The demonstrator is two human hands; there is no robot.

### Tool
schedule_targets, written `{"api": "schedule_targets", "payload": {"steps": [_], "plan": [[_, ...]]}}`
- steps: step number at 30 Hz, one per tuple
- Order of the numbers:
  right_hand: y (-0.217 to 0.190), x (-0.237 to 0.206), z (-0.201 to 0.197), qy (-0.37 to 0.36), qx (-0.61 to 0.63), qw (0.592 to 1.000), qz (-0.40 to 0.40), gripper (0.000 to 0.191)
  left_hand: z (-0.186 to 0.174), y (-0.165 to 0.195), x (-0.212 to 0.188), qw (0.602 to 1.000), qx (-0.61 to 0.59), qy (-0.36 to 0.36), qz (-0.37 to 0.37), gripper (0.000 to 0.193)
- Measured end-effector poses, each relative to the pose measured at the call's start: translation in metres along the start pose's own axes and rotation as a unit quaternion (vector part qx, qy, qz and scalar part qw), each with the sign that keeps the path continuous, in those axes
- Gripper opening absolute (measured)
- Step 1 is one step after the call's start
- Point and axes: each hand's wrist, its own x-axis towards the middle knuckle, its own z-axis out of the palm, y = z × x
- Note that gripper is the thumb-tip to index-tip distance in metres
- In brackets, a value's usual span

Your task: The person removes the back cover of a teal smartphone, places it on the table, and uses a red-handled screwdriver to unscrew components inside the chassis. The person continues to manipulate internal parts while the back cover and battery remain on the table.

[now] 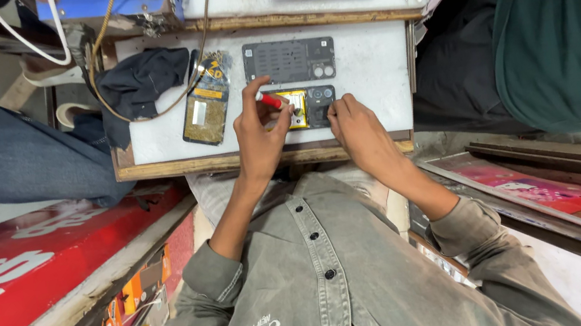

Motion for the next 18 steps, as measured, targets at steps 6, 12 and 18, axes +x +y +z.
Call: {"api": "schedule_targets", "payload": {"steps": [6,12,18], "plan": [[0.001,0.0,0.001,0.0,0.004,1.0,-0.003,0.01,-0.001,-0.016,-0.004,0.989,-0.132,0.012,-0.06,0.056],[0.006,0.035,-0.002,0.063,0.146,0.986,0.046,0.013,-0.009,-0.036,-0.009,0.969,-0.226,0.031,-0.094,0.06],[0.006,0.109,0.02,0.093,0.082,0.992,0.035,0.007,-0.007,-0.041,-0.014,0.963,-0.251,0.044,-0.085,0.061]]}}
